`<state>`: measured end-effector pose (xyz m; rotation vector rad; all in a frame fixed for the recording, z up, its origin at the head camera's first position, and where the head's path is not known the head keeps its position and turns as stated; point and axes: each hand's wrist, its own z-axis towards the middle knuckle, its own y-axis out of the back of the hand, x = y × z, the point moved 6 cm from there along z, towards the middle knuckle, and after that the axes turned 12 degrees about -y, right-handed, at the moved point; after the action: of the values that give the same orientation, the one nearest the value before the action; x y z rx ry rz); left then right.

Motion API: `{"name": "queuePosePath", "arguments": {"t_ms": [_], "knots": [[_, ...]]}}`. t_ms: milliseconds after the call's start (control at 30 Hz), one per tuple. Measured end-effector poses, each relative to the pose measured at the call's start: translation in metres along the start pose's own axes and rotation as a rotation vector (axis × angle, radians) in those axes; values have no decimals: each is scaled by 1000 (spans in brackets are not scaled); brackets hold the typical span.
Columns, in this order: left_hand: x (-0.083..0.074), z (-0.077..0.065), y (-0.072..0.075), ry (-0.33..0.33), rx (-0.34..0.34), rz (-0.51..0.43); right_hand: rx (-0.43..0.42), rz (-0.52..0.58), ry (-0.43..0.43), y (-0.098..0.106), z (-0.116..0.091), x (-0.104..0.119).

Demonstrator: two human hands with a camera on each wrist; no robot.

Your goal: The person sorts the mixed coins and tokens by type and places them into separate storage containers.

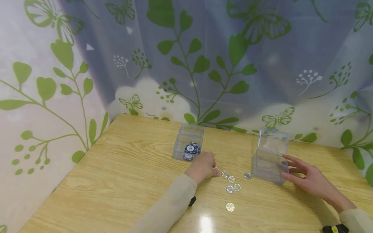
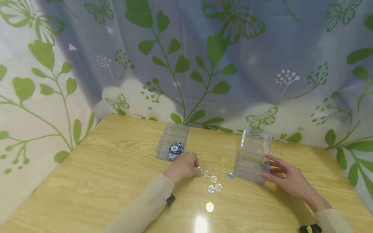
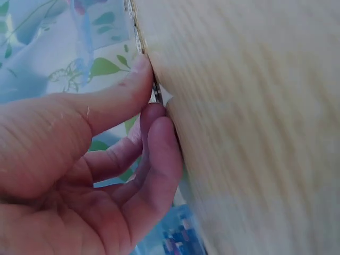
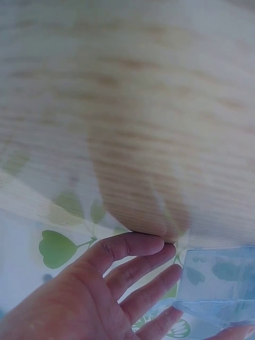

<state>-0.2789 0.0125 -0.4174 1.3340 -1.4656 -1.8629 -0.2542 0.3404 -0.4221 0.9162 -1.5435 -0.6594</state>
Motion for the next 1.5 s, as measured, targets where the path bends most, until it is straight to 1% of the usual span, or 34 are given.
{"name": "queuePosePath", "arguments": {"t_ms": [67, 133, 200, 367, 433, 467, 567, 633, 700, 767, 867, 1000, 1100, 1167, 1300, 1400, 1500], "knots": [[-3, 2, 1, -11, -17, 31, -2, -1, 5, 0, 0, 0], [-5, 4, 1, -15, -16, 61, -4, -2, 0, 0, 0, 0], [-6, 6, 1, -9, 16, 84, -7, -5, 17, 0, 1, 1], [-5, 11, 0, 51, 150, 96, -1, -3, 8, 1, 0, -1], [-5, 11, -1, 58, 183, 95, 5, -1, -2, 1, 0, -1], [-6, 12, -1, 54, 189, 94, 10, 0, -3, 0, 0, -1], [-6, 11, -2, 39, 173, 64, 1, -8, -4, 1, 0, -1], [-7, 10, -2, 14, 134, 58, -8, -10, 4, 2, 1, -1], [-7, 9, -1, 4, 98, 45, -13, -16, 5, 2, 1, -1], [-8, 8, -1, -4, 68, 62, -9, -11, 2, 1, 1, -1], [-11, 7, -1, -7, 31, 134, -6, -7, 2, -1, 1, -2], [-21, 9, 3, -44, -22, 265, -10, -8, 6, -1, 2, -2], [-25, 9, 4, -70, -49, 309, -12, -7, 4, -1, 2, -2], [-25, 9, 5, -69, -46, 306, -9, 2, 6, 0, 2, -2], [-23, 12, 4, -60, -6, 242, -5, 12, 8, 1, 1, -1], [-23, 15, 3, -51, 45, 210, -8, 21, 13, 1, 1, -1], [-22, 16, 3, -27, 102, 200, -16, 20, 16, 2, 0, -1]]}}
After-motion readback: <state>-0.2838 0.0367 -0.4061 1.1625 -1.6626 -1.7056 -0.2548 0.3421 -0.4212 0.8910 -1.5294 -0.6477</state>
